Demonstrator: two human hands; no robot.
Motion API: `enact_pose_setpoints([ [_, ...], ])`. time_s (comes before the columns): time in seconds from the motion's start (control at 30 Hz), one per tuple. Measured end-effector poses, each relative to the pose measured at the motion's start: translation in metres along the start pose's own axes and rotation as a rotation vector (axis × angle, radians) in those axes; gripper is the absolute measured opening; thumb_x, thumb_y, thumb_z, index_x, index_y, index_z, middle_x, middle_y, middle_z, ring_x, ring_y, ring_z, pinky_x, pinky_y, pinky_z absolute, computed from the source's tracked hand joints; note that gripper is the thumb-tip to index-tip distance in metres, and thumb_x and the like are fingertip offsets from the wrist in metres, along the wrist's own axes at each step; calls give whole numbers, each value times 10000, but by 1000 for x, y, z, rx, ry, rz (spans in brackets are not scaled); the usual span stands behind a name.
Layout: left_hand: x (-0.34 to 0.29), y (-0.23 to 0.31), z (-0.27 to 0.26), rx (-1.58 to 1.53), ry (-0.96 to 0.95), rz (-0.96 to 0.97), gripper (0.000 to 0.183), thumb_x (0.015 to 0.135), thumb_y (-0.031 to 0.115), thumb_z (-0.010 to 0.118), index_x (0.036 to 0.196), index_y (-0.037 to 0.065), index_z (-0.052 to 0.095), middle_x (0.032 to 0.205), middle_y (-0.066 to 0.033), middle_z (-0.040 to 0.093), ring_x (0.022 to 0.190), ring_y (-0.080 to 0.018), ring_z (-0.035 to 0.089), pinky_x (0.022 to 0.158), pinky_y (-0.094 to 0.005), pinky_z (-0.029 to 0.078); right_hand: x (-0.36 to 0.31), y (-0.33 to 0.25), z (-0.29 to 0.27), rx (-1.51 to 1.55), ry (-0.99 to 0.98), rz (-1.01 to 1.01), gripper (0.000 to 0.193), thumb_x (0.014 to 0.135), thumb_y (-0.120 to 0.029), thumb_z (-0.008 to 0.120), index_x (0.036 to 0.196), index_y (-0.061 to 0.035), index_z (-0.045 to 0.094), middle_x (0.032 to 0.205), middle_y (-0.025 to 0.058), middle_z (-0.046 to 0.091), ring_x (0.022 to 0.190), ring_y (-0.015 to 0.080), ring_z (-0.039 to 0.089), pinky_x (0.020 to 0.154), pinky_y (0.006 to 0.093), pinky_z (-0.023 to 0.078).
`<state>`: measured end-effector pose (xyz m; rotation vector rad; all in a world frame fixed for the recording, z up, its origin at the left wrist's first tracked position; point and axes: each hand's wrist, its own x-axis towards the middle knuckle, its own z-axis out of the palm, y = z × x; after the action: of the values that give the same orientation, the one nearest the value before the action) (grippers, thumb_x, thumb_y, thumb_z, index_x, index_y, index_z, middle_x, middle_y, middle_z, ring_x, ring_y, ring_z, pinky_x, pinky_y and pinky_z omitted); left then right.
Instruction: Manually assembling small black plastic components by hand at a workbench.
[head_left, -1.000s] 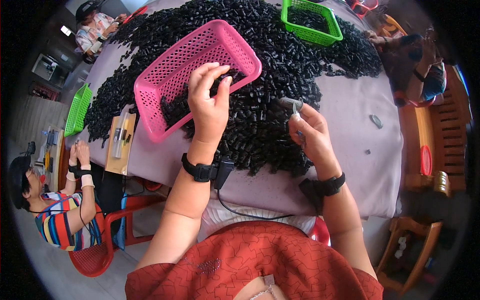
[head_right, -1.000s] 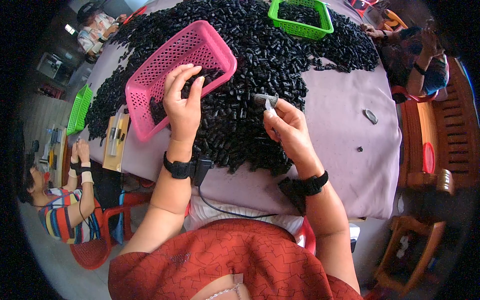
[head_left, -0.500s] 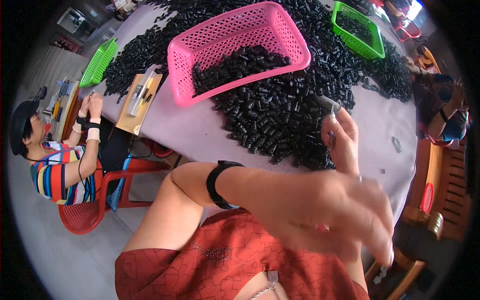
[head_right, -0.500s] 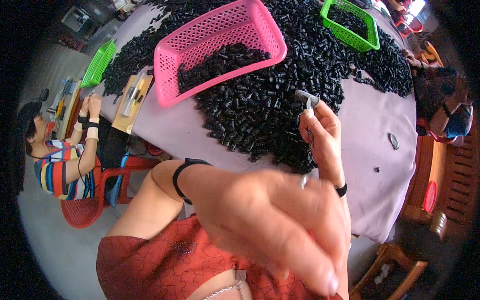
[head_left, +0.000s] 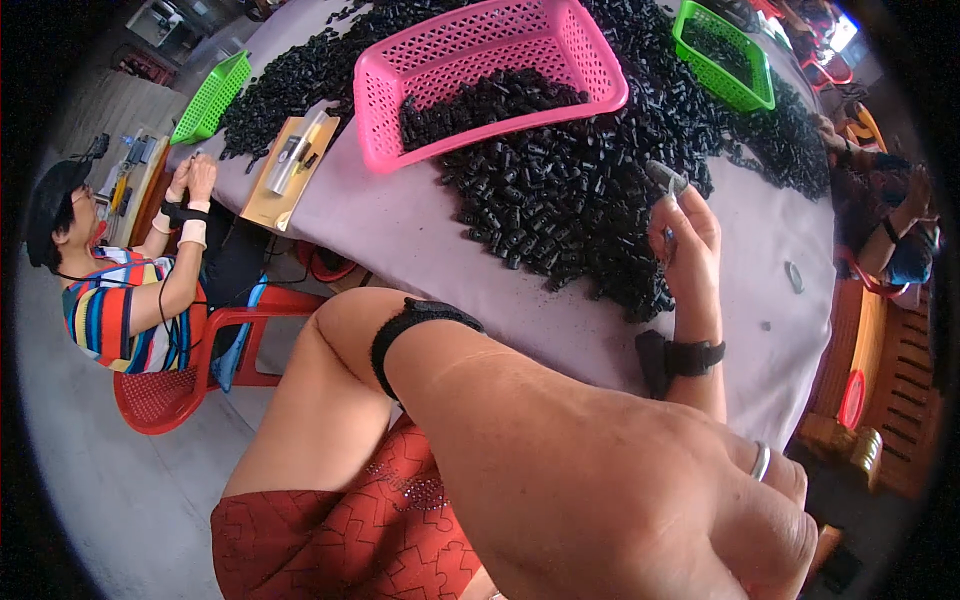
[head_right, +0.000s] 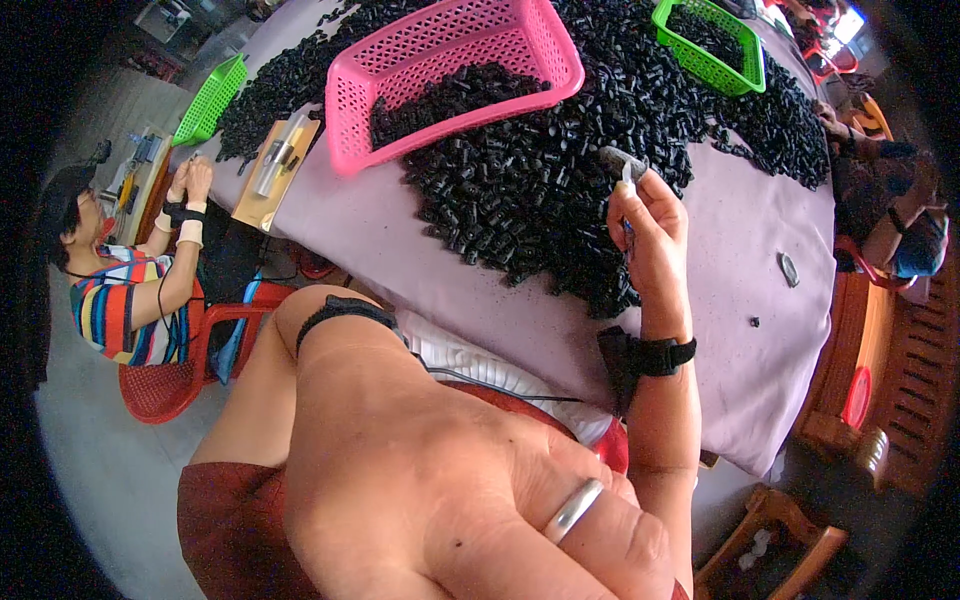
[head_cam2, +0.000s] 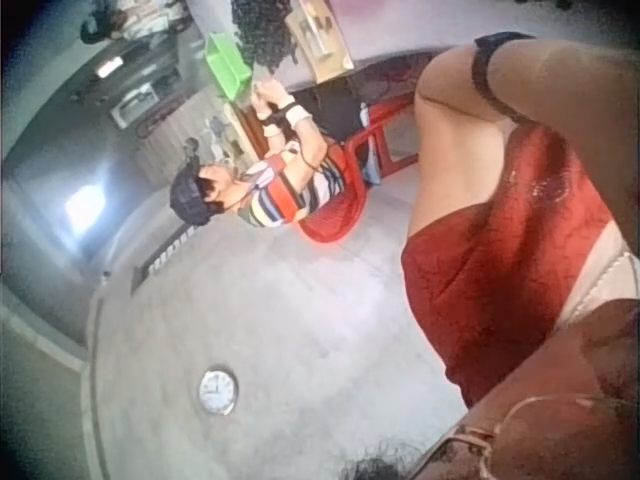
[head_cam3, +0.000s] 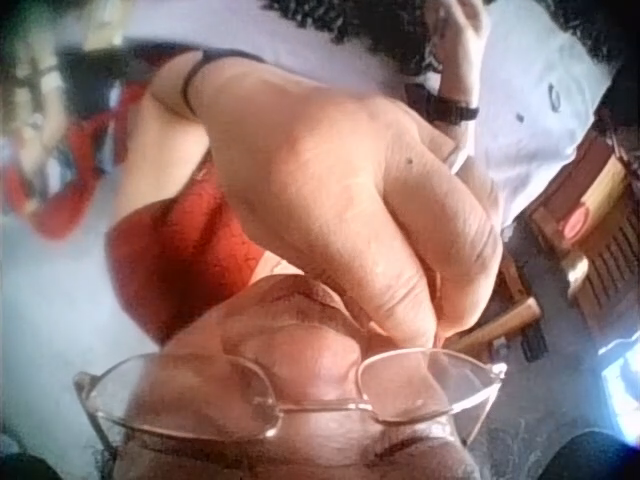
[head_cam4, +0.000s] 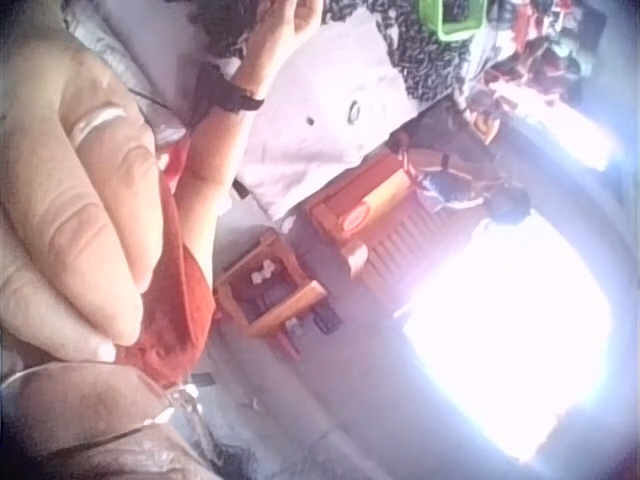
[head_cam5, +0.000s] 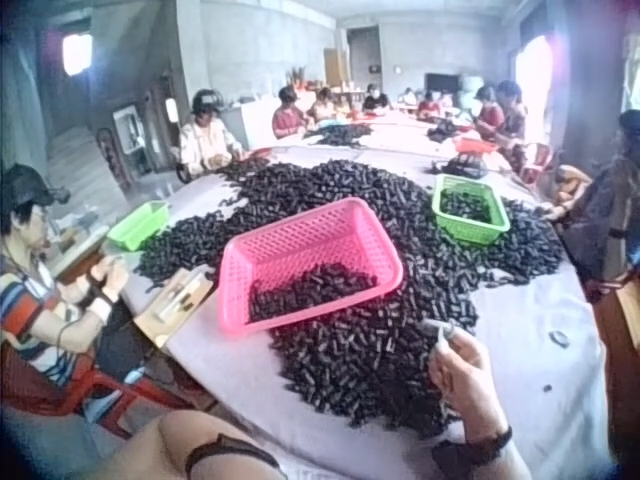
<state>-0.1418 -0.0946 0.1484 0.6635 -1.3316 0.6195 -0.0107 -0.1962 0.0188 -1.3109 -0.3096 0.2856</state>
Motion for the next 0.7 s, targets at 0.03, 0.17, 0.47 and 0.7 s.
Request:
enact_pose_setpoints([
  [0.03, 0, 4, -2, -2, 3, -8, 160, 895, 37, 588, 982, -67, 672, 909, -153, 624, 777, -234, 610, 653, -324, 499, -1, -3, 1, 12, 10, 0, 237, 964, -145, 537, 1147, -7, 598, 647, -51, 458, 518, 25, 358, 452, 180, 258],
  [0.17, -3, 7, 13, -10, 27, -58, 159, 892, 34, 589, 981, -67, 672, 910, -154, 624, 775, -233, 609, 649, -322, 498, 3, -1, -8, -55, 0, -14, 135, 957, -168, 556, 859, -75, 554, 644, -42, 474, 507, 26, 372, 448, 186, 261],
  [0.47, -11, 2, 58, 95, 58, -140, 157, 884, 27, 590, 978, -67, 673, 912, -154, 626, 769, -229, 609, 641, -318, 496, 2, 1, -6, -21, -15, -77, 292, 957, -174, 545, 1192, -4, 585, 670, -51, 468, 534, 24, 389, 467, 172, 270],
  [0.7, -8, 2, 79, 167, 37, -157, 156, 878, 21, 590, 976, -67, 673, 914, -155, 627, 765, -226, 608, 634, -314, 495, -2, 0, 5, -44, -65, -55, 243, 966, -168, 535, 1138, -7, 591, 648, -46, 473, 517, 24, 387, 452, 179, 272],
])
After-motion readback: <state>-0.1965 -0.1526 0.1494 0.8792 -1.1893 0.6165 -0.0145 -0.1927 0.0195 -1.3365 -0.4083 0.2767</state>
